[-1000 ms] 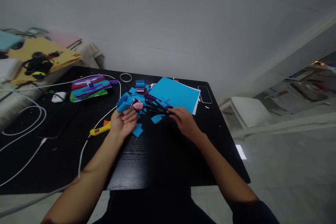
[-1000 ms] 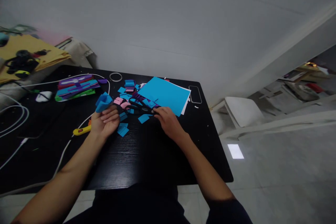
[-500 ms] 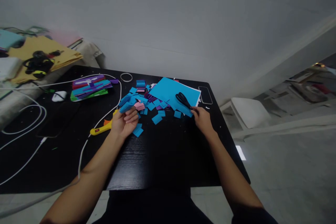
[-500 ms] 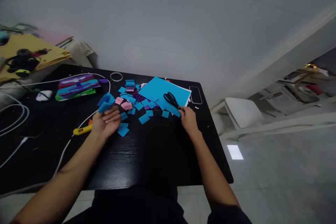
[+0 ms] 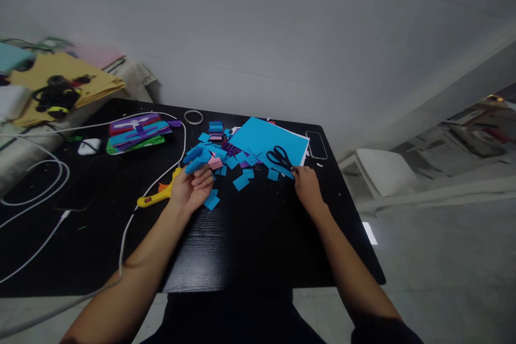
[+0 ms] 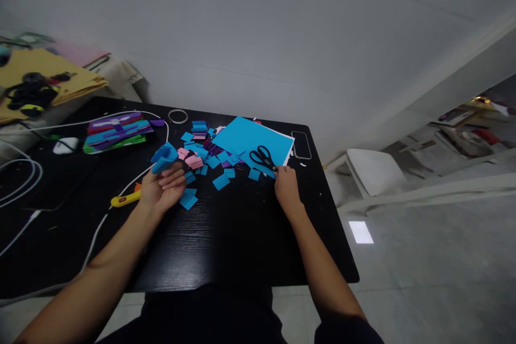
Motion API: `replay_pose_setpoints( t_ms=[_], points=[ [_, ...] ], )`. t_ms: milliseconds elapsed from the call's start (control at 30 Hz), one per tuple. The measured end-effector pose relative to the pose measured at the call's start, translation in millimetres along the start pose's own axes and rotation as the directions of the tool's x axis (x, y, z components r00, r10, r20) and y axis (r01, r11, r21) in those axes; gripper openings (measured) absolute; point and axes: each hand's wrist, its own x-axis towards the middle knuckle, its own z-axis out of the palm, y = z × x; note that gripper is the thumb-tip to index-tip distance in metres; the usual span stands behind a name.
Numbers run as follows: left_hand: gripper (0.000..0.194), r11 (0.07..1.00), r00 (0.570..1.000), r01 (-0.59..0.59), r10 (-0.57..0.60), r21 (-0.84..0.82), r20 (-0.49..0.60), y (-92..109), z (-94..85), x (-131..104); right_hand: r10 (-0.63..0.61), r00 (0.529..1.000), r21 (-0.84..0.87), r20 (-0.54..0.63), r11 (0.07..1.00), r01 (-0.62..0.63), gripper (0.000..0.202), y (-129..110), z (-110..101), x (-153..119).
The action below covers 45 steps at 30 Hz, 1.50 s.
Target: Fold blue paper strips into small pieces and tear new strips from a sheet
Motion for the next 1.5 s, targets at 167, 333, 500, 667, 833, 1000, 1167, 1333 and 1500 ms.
replay_pose_setpoints(
  t_ms=[167,333,500,667,833,1000,1167,1333,1500],
  points=[
    [0.036,1.0,0.999,-0.003,0.002,0.014,0.049,-1,-3.8,1,-0.056,0.997,-0.005,-0.047,0.998,0.056,0.037,-23,-3,9],
    [0.034,0.999,0.998,-0.006,0.004,0.048,0.055,-2,-6.0,2,-0.273,0.961,0.102,-0.037,0.956,0.275,0.048,-64,11,50],
    [0.038,0.998,1.0,-0.01,0.009,0.07,0.014,-1,-5.7,3,-0.425,0.902,0.264,0.081,0.881,0.392,0.063,-85,34,85],
    [0.037,0.995,0.999,-0.007,0.004,0.104,0.032,-1,-6.5,3,-0.341,0.939,0.283,0.038,0.905,0.317,0.043,-87,30,86],
    [0.03,0.961,0.995,-0.075,0.053,0.266,0.09,-3,-8.2,4,-0.201,0.975,0.306,-0.09,0.926,0.219,0.038,-85,6,61],
    [0.027,0.865,0.982,-0.157,0.087,0.477,0.165,-10,-11.3,4,-0.098,0.941,0.391,-0.324,0.892,0.227,0.021,-85,-14,14],
    [0.019,0.518,0.947,-0.153,-0.167,0.841,0.275,-28,-15.2,-4,0.025,0.998,0.803,-0.058,0.595,0.032,0.016,-85,-14,-21],
    [0.015,0.368,0.951,-0.099,-0.239,0.925,0.197,-44,-22.5,-4,0.081,0.959,0.939,0.273,0.196,-0.284,0.041,-88,2,-29],
    [0.025,0.431,0.989,-0.108,-0.041,0.896,0.14,-37,-28.9,9,0.06,0.965,0.943,0.254,0.205,-0.26,0.043,-92,6,-33]
  ],
)
